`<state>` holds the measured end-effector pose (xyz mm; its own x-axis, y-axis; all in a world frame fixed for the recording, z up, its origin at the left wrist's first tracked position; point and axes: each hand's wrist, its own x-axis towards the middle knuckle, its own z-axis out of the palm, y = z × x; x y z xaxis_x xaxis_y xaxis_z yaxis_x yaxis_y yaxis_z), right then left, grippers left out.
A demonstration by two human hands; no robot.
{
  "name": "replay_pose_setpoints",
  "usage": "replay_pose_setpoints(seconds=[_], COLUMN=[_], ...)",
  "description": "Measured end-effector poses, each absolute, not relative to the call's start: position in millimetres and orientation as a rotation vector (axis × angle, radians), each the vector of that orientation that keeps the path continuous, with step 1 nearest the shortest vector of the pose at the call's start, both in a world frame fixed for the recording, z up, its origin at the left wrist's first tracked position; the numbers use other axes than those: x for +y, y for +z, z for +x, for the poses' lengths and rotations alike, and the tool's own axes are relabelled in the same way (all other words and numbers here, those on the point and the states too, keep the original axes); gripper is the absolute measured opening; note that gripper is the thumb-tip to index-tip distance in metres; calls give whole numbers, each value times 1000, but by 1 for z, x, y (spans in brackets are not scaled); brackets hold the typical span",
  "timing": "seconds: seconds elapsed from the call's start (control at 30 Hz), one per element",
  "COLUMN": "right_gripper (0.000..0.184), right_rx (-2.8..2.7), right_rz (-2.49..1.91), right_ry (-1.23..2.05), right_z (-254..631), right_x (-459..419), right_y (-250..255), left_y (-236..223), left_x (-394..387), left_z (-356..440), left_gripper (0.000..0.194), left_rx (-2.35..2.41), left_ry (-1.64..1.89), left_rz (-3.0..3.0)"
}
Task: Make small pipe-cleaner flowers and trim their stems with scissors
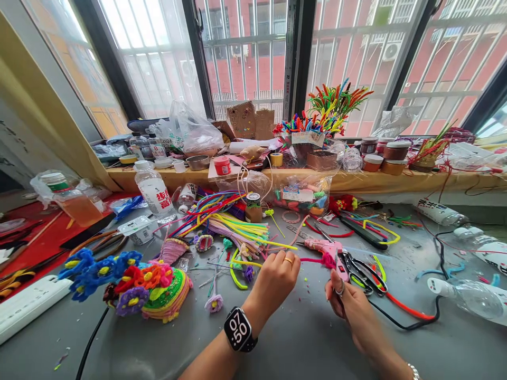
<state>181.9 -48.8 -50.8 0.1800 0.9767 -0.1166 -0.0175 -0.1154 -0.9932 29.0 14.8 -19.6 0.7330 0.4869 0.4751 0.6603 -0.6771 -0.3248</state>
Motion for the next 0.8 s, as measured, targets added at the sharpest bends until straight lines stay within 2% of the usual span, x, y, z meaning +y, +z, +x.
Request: replay_pose_setpoints(seconds=[0.23, 0.33, 0.47, 0.6, 0.8], right_gripper=[53, 56, 63, 68, 73], right_rx=[-1073, -1162, -1483, -1707, -1967], right_rz=[-1387, -1398, -1326, -1208, -1265], right_ry=[1138, 1187, 1305, 1308, 1166], right_z=[182, 180, 176, 172, 168], right_x=[-50, -49, -50, -54, -63], right_y=[-51, -51, -53, -50, -38], left_y=[-20, -18, -13, -7, -7], left_x=[17, 18, 19, 20, 18], left_z=[27, 23, 18, 18, 22], left_gripper=[21, 19, 20, 23, 24], left_rx=[-974, -1230, -1750, -2178, -2338], left_ry=[-642, -998, -1688, -2287, -2517], left_rz=[-2569, -2751, -3024, -3022, -2955])
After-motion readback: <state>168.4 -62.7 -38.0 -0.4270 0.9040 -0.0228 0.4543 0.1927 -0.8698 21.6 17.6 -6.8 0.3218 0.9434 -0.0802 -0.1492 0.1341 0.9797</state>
